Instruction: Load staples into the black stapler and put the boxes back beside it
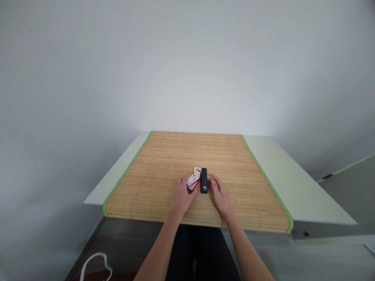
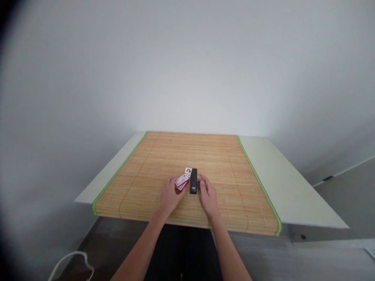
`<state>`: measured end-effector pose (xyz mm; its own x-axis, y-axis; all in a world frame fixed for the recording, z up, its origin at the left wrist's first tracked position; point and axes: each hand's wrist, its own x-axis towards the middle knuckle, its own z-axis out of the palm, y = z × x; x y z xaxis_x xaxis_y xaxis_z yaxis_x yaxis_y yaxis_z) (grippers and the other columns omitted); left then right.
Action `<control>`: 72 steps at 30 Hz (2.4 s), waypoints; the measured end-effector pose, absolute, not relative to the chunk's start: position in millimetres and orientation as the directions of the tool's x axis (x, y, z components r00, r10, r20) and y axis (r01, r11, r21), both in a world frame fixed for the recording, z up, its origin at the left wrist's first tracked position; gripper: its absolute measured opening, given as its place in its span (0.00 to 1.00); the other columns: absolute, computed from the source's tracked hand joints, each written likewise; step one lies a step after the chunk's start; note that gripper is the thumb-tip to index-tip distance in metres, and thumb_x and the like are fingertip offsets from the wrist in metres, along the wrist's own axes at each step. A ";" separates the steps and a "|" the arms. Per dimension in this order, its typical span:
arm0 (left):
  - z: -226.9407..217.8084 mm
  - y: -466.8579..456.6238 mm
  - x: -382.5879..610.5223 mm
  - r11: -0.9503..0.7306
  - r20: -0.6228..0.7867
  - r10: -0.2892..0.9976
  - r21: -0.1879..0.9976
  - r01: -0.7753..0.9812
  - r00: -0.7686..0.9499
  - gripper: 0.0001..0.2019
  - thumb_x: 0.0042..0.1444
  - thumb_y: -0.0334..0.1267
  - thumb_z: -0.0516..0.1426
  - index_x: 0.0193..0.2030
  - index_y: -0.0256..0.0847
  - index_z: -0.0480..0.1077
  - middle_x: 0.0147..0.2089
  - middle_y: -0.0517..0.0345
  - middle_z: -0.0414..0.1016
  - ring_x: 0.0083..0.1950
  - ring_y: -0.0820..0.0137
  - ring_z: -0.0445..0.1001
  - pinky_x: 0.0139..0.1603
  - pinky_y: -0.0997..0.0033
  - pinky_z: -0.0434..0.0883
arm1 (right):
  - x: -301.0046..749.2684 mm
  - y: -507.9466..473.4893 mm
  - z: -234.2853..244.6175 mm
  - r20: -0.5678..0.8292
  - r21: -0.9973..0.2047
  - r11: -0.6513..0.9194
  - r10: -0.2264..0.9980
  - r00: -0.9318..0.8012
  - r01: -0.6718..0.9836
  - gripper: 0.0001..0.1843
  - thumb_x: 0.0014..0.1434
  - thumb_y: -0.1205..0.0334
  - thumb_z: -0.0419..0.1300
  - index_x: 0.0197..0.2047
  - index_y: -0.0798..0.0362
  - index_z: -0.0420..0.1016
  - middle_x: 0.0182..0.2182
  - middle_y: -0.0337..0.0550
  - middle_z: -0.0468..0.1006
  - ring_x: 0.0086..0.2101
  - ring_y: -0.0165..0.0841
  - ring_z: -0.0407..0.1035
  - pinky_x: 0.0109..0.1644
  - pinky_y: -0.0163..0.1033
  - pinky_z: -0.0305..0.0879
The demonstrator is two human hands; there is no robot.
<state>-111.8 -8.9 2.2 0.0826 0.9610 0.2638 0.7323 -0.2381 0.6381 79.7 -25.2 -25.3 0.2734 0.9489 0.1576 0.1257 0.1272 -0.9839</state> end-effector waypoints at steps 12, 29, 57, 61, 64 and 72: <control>-10.5 37.0 -154.9 -0.166 0.339 0.938 0.614 0.772 -0.069 0.14 0.62 0.46 0.59 0.51 0.44 0.73 0.49 0.51 0.75 0.51 0.60 0.74 0.54 0.61 0.69 | 82.0 -22.4 -32.2 0.163 -0.985 0.145 0.950 0.265 0.089 0.28 0.69 0.41 0.54 0.65 0.45 0.70 0.51 0.48 0.82 0.49 0.44 0.77 0.60 0.55 0.72; -20.2 -7.7 -189.7 0.034 0.367 0.904 0.449 0.893 -0.220 0.19 0.64 0.47 0.57 0.60 0.45 0.70 0.60 0.45 0.70 0.61 0.51 0.67 0.61 0.48 0.66 | 84.8 -19.9 -39.1 0.178 -0.980 0.147 0.948 0.264 0.136 0.29 0.69 0.41 0.54 0.66 0.44 0.69 0.50 0.48 0.82 0.49 0.44 0.77 0.59 0.55 0.72; 16.8 45.2 -107.6 -0.524 0.246 0.849 0.503 0.688 0.467 0.17 0.68 0.36 0.50 0.57 0.46 0.76 0.55 0.51 0.77 0.57 0.62 0.73 0.61 0.60 0.70 | 68.5 -26.6 -17.8 0.341 -0.894 0.245 0.915 0.214 0.375 0.32 0.60 0.55 0.63 0.67 0.46 0.66 0.56 0.49 0.74 0.53 0.44 0.72 0.58 0.51 0.71; 12.2 65.3 -103.5 -0.499 0.250 0.865 0.529 0.686 0.436 0.18 0.69 0.36 0.49 0.59 0.43 0.74 0.57 0.49 0.77 0.58 0.62 0.74 0.62 0.60 0.70 | 69.1 -29.6 -15.0 0.370 -0.872 0.259 0.905 0.211 0.415 0.27 0.58 0.60 0.61 0.62 0.47 0.70 0.51 0.48 0.76 0.49 0.43 0.72 0.56 0.50 0.72; 3.4 52.6 -112.1 -0.460 0.265 0.887 0.572 0.679 0.377 0.18 0.70 0.36 0.48 0.60 0.42 0.73 0.57 0.49 0.77 0.58 0.63 0.74 0.62 0.60 0.70 | 71.7 -30.1 -16.2 0.389 -0.852 0.262 0.896 0.213 0.453 0.24 0.57 0.63 0.60 0.58 0.48 0.72 0.48 0.48 0.76 0.47 0.43 0.72 0.54 0.50 0.71; -1.5 -15.5 -135.5 -0.396 0.308 0.915 0.562 0.726 0.261 0.16 0.71 0.43 0.49 0.55 0.49 0.76 0.58 0.54 0.76 0.59 0.60 0.71 0.66 0.54 0.67 | 84.6 3.2 -16.4 0.403 -0.792 0.334 0.915 0.028 0.511 0.20 0.54 0.66 0.61 0.50 0.46 0.79 0.47 0.45 0.79 0.50 0.43 0.71 0.60 0.51 0.66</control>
